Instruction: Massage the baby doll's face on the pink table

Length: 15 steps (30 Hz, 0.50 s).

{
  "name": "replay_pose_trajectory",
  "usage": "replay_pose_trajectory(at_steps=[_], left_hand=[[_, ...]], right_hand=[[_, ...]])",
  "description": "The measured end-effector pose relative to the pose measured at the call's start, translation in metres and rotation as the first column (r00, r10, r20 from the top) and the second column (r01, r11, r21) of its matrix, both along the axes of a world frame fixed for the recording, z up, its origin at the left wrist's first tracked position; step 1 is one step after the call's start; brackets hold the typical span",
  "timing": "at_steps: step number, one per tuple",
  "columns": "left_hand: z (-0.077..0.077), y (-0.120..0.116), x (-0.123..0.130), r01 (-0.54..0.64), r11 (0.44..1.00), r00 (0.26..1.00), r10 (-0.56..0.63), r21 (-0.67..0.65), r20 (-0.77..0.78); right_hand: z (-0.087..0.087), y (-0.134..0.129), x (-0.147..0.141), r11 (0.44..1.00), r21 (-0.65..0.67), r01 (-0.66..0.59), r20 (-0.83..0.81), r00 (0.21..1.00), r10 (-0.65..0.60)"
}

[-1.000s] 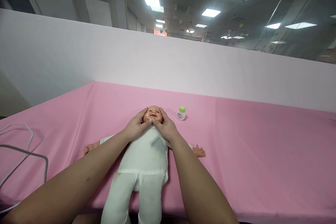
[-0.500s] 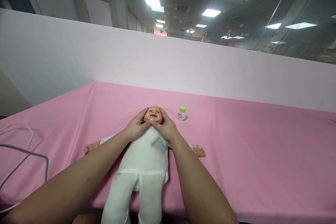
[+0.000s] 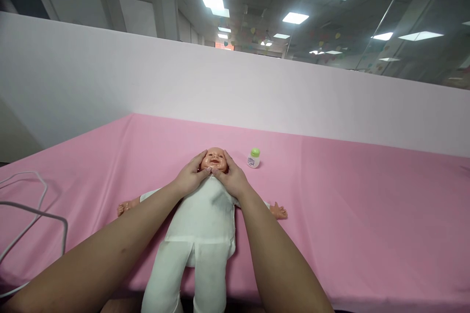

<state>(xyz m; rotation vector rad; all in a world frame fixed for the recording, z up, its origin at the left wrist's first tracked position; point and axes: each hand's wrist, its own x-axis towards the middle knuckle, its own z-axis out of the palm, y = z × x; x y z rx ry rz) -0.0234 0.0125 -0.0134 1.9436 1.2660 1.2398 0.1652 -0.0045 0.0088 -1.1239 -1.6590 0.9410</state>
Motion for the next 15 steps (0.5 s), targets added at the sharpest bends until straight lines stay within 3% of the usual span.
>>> replay_pose_trajectory(at_steps=[15], left_hand=[[-0.0024, 0.0022, -0.0017, 0.005, 1.000, 1.000, -0.005, -0.005, 0.016]], right_hand=[[0.0010, 0.0011, 0.0025, 0.999, -0.025, -0.030, -0.022, 0.999, 0.030]])
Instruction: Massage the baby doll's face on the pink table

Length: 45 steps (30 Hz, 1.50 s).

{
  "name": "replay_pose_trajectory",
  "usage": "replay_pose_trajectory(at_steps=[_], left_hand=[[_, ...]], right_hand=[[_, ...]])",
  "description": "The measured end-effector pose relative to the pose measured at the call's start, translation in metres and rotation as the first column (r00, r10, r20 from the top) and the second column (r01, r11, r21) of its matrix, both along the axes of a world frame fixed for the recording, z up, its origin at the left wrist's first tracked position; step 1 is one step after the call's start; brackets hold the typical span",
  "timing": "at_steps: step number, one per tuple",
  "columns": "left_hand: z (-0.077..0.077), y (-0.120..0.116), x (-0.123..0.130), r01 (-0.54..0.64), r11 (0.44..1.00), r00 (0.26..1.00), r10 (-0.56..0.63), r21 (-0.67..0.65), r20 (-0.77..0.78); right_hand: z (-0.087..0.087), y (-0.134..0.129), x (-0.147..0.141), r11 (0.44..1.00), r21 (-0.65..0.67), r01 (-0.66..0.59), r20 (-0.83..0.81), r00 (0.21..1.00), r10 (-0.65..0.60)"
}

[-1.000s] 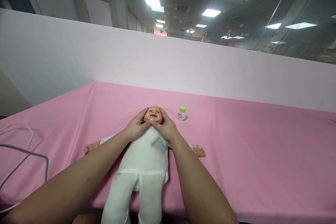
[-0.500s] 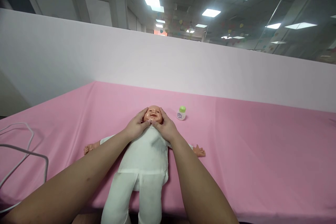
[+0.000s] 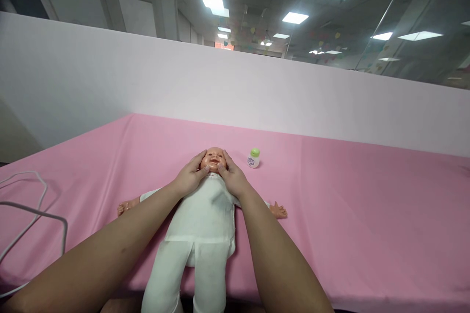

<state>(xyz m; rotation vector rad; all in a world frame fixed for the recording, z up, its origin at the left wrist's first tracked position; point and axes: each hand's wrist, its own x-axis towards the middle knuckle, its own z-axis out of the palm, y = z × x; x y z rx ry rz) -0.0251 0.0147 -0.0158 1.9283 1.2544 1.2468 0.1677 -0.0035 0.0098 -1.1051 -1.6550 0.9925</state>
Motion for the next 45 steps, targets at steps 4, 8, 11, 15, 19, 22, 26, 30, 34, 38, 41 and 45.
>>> replay_pose_trajectory(at_steps=[4, 8, 11, 15, 19, 22, 26, 30, 34, 38, 41, 45], left_hand=[[0.001, 0.000, 0.000, 0.005, 1.000, 1.000, -0.005, 0.001, 0.002], [0.001, 0.000, 0.000, -0.002, 1.000, 1.000, 0.002, -0.004, 0.007], [0.002, 0.000, 0.001, -0.011, 1.000, 1.000, 0.011, 0.000, 0.006], [0.004, -0.002, 0.003, -0.016, 1.000, 1.000, 0.016, 0.002, -0.002], [0.005, -0.003, 0.004, -0.013, 1.000, 1.000, 0.013, 0.009, -0.001], [0.005, -0.003, 0.004, -0.011, 1.000, 1.000, 0.011, 0.019, 0.007], [0.002, -0.001, 0.003, -0.005, 1.000, 1.000, 0.005, 0.017, 0.009], [0.000, 0.000, 0.002, -0.007, 1.000, 1.000, 0.007, 0.007, 0.015], [-0.001, 0.001, 0.002, 0.008, 1.000, 1.000, -0.008, 0.021, 0.020], [-0.002, 0.003, 0.001, 0.016, 0.999, 1.000, -0.017, 0.031, 0.025], [-0.004, 0.004, 0.001, 0.025, 0.999, 0.999, -0.026, 0.028, 0.029], [-0.005, 0.005, 0.000, 0.022, 1.000, 0.997, -0.022, 0.006, 0.074]], right_hand=[[-0.002, 0.002, 0.001, 1.000, -0.004, -0.004, -0.007, 1.000, 0.004], [-0.004, 0.003, 0.001, 1.000, 0.002, 0.013, 0.001, 1.000, -0.013], [-0.004, 0.003, 0.000, 1.000, 0.009, 0.029, 0.006, 1.000, -0.029], [-0.003, 0.002, -0.002, 0.999, 0.026, 0.036, 0.019, 0.999, -0.037], [-0.004, 0.002, -0.003, 0.998, 0.044, 0.041, 0.034, 0.999, -0.043], [-0.005, 0.002, -0.003, 0.998, 0.056, 0.040, 0.028, 0.999, -0.041], [-0.005, 0.002, -0.003, 0.998, 0.051, 0.029, 0.028, 0.999, -0.030], [-0.006, 0.002, -0.003, 0.999, 0.050, 0.020, 0.002, 1.000, -0.020], [-0.006, 0.003, -0.005, 0.999, 0.050, 0.015, -0.014, 1.000, -0.014], [-0.003, 0.002, -0.005, 0.999, 0.050, 0.008, -0.023, 1.000, -0.007], [0.001, -0.001, -0.004, 0.999, 0.048, -0.005, -0.016, 1.000, 0.006], [0.004, -0.004, -0.002, 1.000, 0.028, -0.009, -0.002, 1.000, 0.009]])
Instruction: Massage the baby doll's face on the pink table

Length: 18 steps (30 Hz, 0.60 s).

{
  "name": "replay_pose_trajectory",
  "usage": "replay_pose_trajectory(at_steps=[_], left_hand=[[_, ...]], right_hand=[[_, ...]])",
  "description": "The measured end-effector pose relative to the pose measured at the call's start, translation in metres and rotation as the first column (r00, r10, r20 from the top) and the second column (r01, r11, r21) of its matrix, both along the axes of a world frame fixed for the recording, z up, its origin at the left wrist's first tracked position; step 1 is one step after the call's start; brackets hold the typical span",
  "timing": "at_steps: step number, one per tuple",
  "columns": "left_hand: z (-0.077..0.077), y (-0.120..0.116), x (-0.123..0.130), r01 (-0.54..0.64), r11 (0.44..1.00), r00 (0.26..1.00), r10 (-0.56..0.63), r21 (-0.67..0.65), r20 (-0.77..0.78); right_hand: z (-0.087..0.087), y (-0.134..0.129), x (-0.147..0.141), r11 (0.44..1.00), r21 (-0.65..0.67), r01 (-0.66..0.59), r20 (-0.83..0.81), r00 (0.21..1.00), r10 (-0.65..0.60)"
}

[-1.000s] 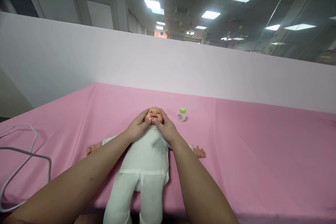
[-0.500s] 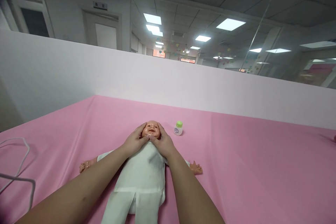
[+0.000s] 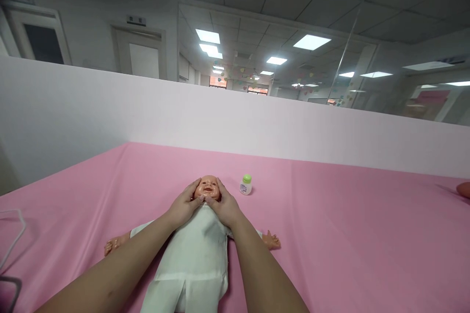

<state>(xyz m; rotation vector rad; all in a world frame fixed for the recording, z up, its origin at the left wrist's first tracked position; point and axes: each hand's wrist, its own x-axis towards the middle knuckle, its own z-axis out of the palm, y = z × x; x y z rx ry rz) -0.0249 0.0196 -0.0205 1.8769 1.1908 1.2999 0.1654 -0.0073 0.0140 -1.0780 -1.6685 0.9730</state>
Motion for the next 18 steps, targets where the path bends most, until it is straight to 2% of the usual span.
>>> replay_pose_trajectory(at_steps=[10, 18], left_hand=[[-0.006, 0.004, -0.002, 0.008, 1.000, 1.000, -0.008, -0.006, 0.007], [-0.001, 0.001, -0.001, 0.004, 1.000, 1.000, -0.004, 0.002, -0.014]], right_hand=[[0.005, -0.002, 0.003, 0.996, -0.054, -0.066, -0.020, 0.998, 0.065], [0.011, -0.003, 0.011, 0.989, -0.103, -0.109, 0.022, 0.993, 0.112]])
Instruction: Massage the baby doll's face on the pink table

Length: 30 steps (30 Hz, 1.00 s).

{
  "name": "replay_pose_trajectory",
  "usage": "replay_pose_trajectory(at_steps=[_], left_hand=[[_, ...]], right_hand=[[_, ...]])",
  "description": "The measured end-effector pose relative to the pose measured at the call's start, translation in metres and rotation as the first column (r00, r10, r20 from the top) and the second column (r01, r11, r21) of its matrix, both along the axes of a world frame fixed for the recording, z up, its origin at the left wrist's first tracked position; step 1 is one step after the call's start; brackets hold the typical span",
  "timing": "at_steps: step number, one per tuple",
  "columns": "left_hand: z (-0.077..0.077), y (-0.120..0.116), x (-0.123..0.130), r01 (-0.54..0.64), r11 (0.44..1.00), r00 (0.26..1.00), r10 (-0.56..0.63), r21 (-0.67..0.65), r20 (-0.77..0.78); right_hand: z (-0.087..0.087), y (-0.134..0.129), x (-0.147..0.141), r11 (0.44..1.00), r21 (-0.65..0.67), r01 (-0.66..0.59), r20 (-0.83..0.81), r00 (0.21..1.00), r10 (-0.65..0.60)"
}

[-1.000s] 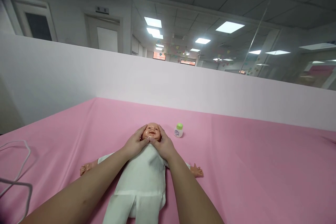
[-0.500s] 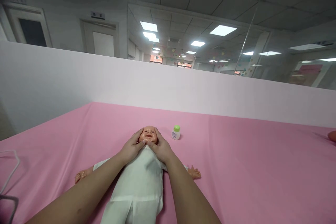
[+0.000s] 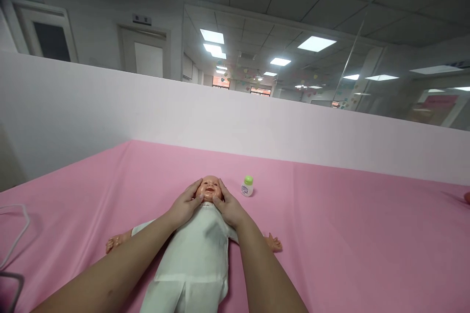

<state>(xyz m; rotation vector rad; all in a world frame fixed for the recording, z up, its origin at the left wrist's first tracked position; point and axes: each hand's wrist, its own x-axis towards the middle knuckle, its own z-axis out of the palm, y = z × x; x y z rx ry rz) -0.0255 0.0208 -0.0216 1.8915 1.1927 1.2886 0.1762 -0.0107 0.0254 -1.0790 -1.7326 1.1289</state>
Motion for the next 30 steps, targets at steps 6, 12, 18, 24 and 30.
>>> replay_pose_trajectory(at_steps=[6, 12, 18, 24, 30], left_hand=[[0.009, -0.009, 0.002, -0.022, 1.000, 0.999, 0.022, -0.016, -0.024], [0.017, -0.016, 0.006, -0.041, 0.998, 0.999, 0.041, -0.042, 0.010], [0.015, -0.014, 0.005, -0.047, 0.998, 0.999, 0.047, -0.047, -0.012], [0.010, -0.011, 0.002, -0.087, 0.992, 0.993, 0.078, -0.091, -0.094], [0.005, -0.008, 0.000, -0.082, 0.992, 0.995, 0.076, -0.096, -0.069]], right_hand=[[-0.002, 0.000, -0.001, 0.998, -0.055, 0.001, -0.109, 0.994, -0.007], [-0.003, -0.002, -0.007, 0.999, -0.004, 0.041, -0.095, 0.995, -0.041], [-0.010, 0.001, -0.012, 0.995, 0.010, 0.099, -0.116, 0.989, -0.097], [-0.012, 0.004, -0.011, 0.994, 0.014, 0.106, -0.105, 0.989, -0.104], [-0.012, 0.007, -0.009, 0.992, 0.017, 0.127, -0.084, 0.989, -0.125]])
